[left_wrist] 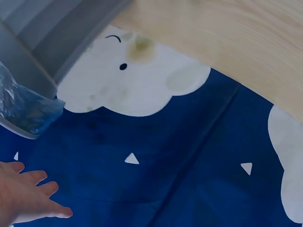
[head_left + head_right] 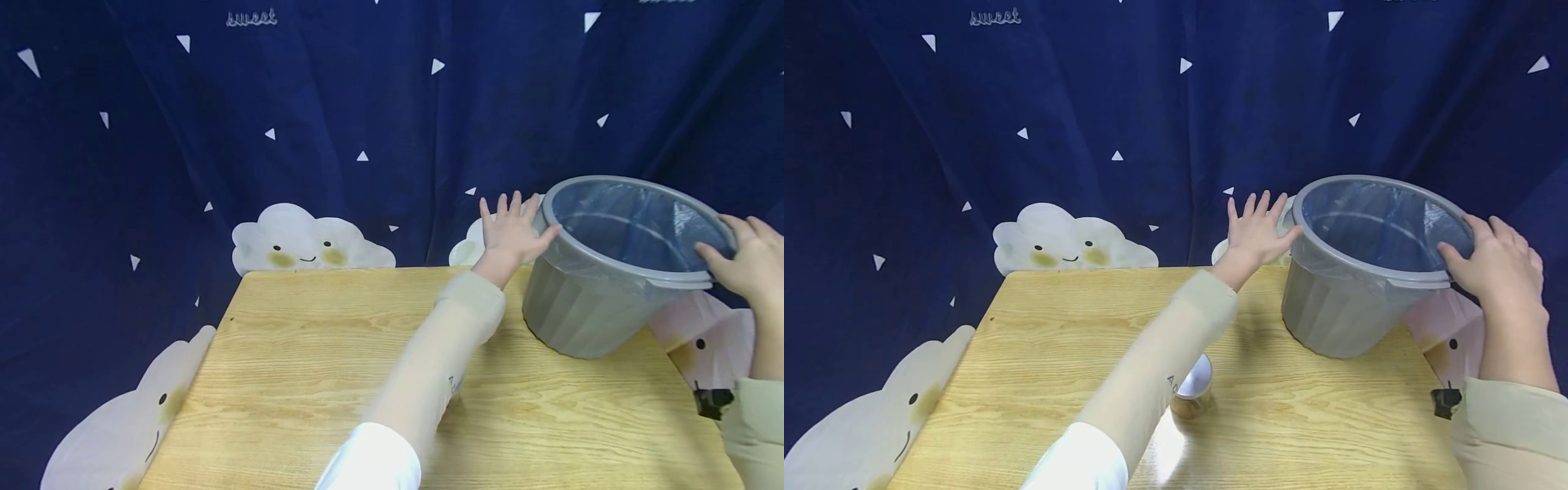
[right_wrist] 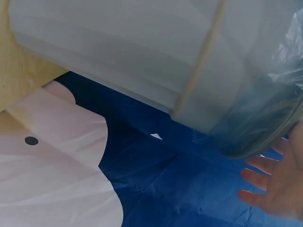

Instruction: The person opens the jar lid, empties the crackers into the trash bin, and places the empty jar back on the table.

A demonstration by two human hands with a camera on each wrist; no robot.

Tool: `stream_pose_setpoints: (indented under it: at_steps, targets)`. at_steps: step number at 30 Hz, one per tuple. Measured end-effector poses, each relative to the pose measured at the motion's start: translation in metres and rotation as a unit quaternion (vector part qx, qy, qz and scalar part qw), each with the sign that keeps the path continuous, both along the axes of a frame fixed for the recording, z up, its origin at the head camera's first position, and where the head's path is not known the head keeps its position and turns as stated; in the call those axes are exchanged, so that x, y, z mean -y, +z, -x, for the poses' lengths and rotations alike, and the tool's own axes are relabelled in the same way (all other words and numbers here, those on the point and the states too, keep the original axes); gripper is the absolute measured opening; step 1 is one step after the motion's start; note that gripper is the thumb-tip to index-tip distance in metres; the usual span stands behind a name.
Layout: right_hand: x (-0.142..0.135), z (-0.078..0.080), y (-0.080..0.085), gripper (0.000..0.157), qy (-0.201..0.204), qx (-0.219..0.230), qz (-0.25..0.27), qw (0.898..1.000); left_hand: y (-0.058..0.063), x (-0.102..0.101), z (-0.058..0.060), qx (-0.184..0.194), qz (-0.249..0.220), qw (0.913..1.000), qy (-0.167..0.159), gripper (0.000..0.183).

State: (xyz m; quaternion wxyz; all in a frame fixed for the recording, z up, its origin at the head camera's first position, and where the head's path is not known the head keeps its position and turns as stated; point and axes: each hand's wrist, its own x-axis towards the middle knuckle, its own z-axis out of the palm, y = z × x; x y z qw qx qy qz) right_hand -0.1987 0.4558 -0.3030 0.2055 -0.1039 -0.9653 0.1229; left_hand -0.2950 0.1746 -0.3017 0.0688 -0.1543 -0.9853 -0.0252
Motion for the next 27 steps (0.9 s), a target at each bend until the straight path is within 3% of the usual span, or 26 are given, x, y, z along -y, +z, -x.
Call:
stream_pose_setpoints:
  at_steps: [5, 12, 16, 20, 27]
  targets:
    - [-0.006, -0.001, -0.004, 0.058, -0.001, -0.021, 0.038, 0.999, -0.002, -0.012, -0.004, 0.013, -0.009, 0.9998, 0.009, 0.07]
    - [-0.013, -0.001, -0.01, 0.057, 0.028, -0.08, 0.076, 0.994, -0.006, -0.021, -0.008, 0.022, -0.033, 0.999, 0.021, 0.071]
    - [-0.025, 0.003, -0.016, 0.065, 0.009, -0.061, 0.075, 0.995, -0.005, -0.027, -0.01, 0.025, -0.05, 0.998, 0.029, 0.072]
    - [-0.064, 0.021, -0.041, 0.078, -0.016, -0.045, 0.091, 0.995, -0.006, -0.034, -0.012, 0.031, -0.056, 0.9973, 0.037, 0.074]
    - [-0.157, 0.069, -0.1, 0.091, -0.035, -0.012, 0.116, 0.993, -0.01, -0.044, -0.015, 0.051, -0.078, 0.994, 0.057, 0.076]
